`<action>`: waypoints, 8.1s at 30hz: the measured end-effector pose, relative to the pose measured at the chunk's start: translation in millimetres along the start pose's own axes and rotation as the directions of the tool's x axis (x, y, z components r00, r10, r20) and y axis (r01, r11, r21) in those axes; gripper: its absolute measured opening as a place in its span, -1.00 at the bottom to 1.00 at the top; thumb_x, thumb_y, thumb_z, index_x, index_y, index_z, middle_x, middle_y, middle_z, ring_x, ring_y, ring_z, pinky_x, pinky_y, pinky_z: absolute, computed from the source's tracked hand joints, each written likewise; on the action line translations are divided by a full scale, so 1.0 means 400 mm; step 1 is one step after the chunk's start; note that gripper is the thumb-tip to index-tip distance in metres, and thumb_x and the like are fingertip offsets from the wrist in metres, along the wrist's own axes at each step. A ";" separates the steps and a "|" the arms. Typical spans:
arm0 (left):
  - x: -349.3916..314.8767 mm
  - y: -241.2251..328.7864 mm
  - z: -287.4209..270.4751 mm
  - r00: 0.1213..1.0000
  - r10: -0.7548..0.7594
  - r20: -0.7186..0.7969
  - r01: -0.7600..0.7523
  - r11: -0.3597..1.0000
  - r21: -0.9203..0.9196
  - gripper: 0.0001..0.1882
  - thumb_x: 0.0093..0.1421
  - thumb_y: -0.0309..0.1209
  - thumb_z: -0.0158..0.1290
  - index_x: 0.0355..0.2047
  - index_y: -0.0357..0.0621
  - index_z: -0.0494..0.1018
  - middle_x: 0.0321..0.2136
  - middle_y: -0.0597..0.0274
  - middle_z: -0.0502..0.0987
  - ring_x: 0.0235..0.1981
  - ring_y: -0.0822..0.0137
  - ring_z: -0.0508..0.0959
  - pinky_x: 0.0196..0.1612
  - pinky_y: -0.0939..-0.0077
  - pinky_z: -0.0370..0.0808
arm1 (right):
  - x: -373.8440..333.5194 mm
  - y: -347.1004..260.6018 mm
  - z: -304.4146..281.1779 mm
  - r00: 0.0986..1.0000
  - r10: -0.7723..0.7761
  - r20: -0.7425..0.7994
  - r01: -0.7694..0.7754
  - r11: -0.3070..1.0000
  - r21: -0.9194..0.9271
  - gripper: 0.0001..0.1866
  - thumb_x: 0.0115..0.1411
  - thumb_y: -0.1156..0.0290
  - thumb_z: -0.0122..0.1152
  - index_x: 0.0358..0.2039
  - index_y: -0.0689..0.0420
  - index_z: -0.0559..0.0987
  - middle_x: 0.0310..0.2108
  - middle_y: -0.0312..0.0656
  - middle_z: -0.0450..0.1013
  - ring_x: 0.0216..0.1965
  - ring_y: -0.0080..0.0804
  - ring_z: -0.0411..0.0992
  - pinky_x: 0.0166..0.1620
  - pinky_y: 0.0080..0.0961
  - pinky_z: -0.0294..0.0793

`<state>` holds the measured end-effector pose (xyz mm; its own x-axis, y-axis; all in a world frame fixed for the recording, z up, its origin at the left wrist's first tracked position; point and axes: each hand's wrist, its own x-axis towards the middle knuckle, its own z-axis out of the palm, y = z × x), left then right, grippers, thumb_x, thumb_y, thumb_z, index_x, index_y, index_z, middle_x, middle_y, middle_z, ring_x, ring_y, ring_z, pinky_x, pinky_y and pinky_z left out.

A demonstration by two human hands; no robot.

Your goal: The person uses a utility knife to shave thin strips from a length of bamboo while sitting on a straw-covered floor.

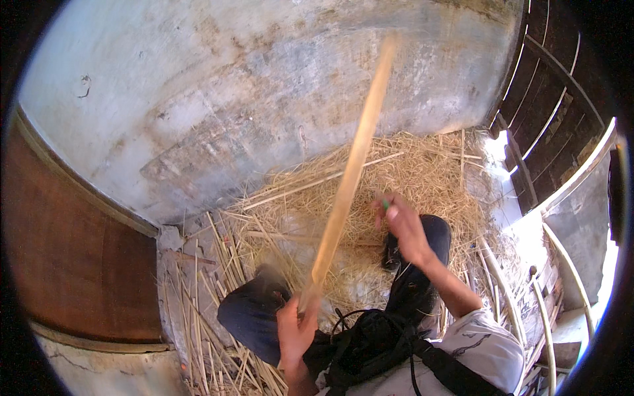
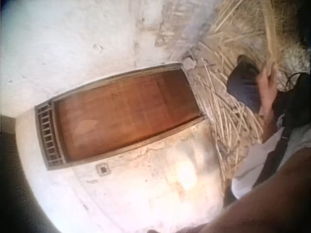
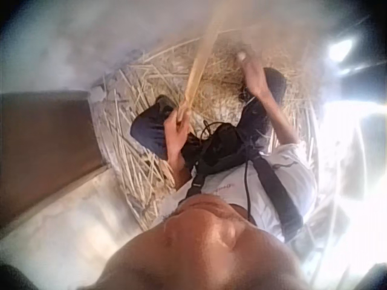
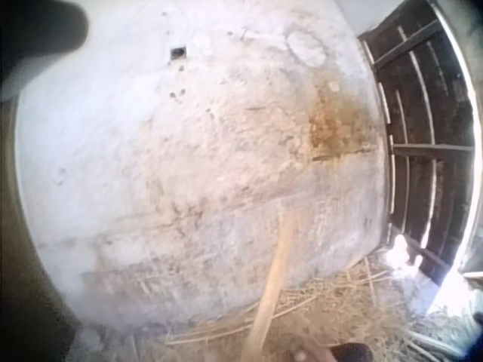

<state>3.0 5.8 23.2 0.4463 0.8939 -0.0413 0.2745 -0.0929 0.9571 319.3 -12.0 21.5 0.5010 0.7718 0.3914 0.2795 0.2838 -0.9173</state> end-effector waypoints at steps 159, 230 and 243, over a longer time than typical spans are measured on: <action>0.101 0.093 0.033 0.999 0.028 -0.019 -0.031 0.985 -0.170 -0.59 0.24 -0.59 0.37 0.06 -0.24 0.52 -0.15 0.26 0.60 -0.12 0.48 0.56 -0.03 0.51 0.53 | -0.163 -0.113 0.116 0.937 0.048 0.346 -0.025 0.997 -0.071 -0.65 0.30 0.33 0.48 0.00 0.26 0.66 -0.15 -0.09 0.67 -0.28 -0.45 0.57 -0.21 -0.44 0.54; 0.029 0.141 0.030 0.961 -0.039 0.275 0.167 0.873 -0.459 -0.50 0.48 -0.13 0.18 0.12 -0.38 0.54 -0.54 0.53 0.38 -0.62 0.70 0.25 -0.56 0.69 0.12 | -0.106 -0.165 0.055 0.841 -0.451 0.298 0.538 0.649 -0.538 -0.56 0.03 0.07 0.60 -0.10 -0.03 0.76 -0.50 -0.36 0.52 -0.51 -0.35 0.57 -0.45 -0.37 0.51; 0.013 0.148 0.025 0.971 -0.100 0.216 0.182 0.898 -0.401 -0.61 0.48 -0.21 0.18 0.09 -0.30 0.58 -0.54 0.55 0.37 -0.61 0.69 0.24 -0.54 0.66 0.11 | -0.080 -0.173 0.044 0.848 -0.428 0.313 0.527 0.619 -0.582 -0.58 0.05 0.07 0.60 -0.12 -0.02 0.77 -0.52 -0.34 0.51 -0.54 -0.33 0.53 -0.45 -0.38 0.47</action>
<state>30.1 0.5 76.7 0.5901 0.7826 -0.1982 -0.0133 0.2550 0.9669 269.5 -46.5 71.2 0.0488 0.7107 0.7018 0.9138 0.2518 -0.3186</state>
